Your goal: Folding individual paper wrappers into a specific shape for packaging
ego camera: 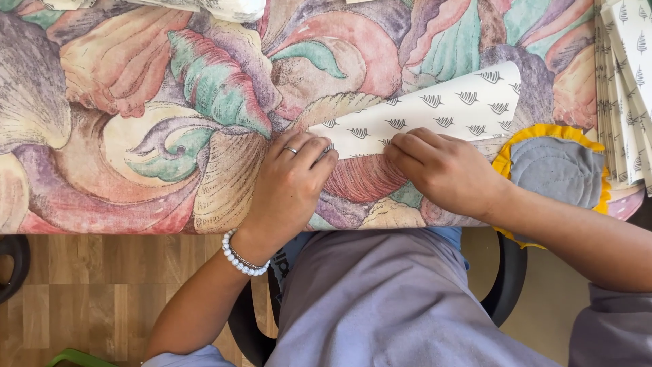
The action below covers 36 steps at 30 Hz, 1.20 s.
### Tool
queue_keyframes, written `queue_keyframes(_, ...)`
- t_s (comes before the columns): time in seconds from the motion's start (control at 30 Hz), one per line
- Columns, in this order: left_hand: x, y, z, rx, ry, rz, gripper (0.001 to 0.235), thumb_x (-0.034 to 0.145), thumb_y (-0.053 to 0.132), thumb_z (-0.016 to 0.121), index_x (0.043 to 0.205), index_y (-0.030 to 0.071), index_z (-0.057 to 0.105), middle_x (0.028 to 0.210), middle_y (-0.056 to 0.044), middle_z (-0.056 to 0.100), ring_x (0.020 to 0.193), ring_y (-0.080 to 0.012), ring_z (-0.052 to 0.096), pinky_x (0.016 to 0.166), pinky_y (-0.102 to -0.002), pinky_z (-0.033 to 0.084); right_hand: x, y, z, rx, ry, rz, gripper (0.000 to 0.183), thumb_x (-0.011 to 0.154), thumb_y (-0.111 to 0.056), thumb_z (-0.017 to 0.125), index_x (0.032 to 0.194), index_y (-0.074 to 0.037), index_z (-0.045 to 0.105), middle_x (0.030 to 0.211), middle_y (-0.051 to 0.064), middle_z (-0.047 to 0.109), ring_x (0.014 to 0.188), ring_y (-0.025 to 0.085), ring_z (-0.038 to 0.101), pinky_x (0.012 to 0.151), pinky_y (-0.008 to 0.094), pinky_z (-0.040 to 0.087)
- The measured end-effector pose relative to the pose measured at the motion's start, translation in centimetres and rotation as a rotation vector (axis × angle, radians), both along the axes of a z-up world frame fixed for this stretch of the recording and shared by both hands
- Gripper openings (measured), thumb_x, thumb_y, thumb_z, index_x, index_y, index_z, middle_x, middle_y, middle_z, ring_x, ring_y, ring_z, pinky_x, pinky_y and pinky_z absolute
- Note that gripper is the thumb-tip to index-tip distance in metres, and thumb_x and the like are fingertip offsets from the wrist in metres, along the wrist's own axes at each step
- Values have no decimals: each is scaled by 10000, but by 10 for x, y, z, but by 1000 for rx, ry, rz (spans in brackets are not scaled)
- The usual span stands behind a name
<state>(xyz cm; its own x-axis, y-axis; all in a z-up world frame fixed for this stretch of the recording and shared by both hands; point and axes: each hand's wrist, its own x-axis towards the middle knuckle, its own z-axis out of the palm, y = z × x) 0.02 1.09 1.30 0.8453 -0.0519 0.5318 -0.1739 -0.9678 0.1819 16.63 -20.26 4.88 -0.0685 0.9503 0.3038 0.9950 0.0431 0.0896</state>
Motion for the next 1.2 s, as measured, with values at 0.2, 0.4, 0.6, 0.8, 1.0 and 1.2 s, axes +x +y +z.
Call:
queue_keyframes(0.2,0,-3,8,-129,78,-40,148,990,-8,589,1004,3,736,1020,-180,713,1166,-341,677,1105,-468,456,0,-4,-6,14,-24,9,127,1026,-16,593,1014,29,711,925,151,646,902,276,688,779,334,589)
queue_keyframes(0.4,-1,1,2,-104,87,-50,89,973,36,631,1053,13,664,1350,-238,621,1212,-378,659,1084,-496,480,11,-16,-4,13,-19,-26,122,1021,-50,627,1015,11,732,949,137,677,901,249,701,780,314,593)
queue_keyframes(0.6,2,3,-3,-20,166,-34,60,1003,79,597,1042,36,612,1420,-206,607,1247,-346,646,1095,-479,461,17,-27,-10,28,-39,-17,135,1048,-72,616,1020,10,719,966,135,680,936,258,709,809,313,587)
queue_keyframes(0.8,3,3,2,4,186,-10,93,981,87,586,1074,87,582,1426,-144,609,1243,-298,634,1091,-449,454,19,-30,2,2,-65,-30,110,1016,-28,636,1011,-17,745,919,103,689,926,220,720,820,285,590)
queue_keyframes(1.0,3,3,3,-24,231,-12,79,1000,69,535,1065,89,575,1490,-131,572,1241,-292,621,1065,-464,453,30,-44,0,-6,-37,-32,117,1037,-9,607,1024,12,721,950,134,674,959,271,723,837,331,593)
queue_keyframes(1.2,4,3,11,-37,245,-9,88,1037,76,489,1046,93,575,1469,-149,600,1175,-304,633,1029,-461,460,33,-46,-4,-10,-13,2,122,1026,-4,613,1032,19,733,936,147,671,948,282,720,840,340,598)
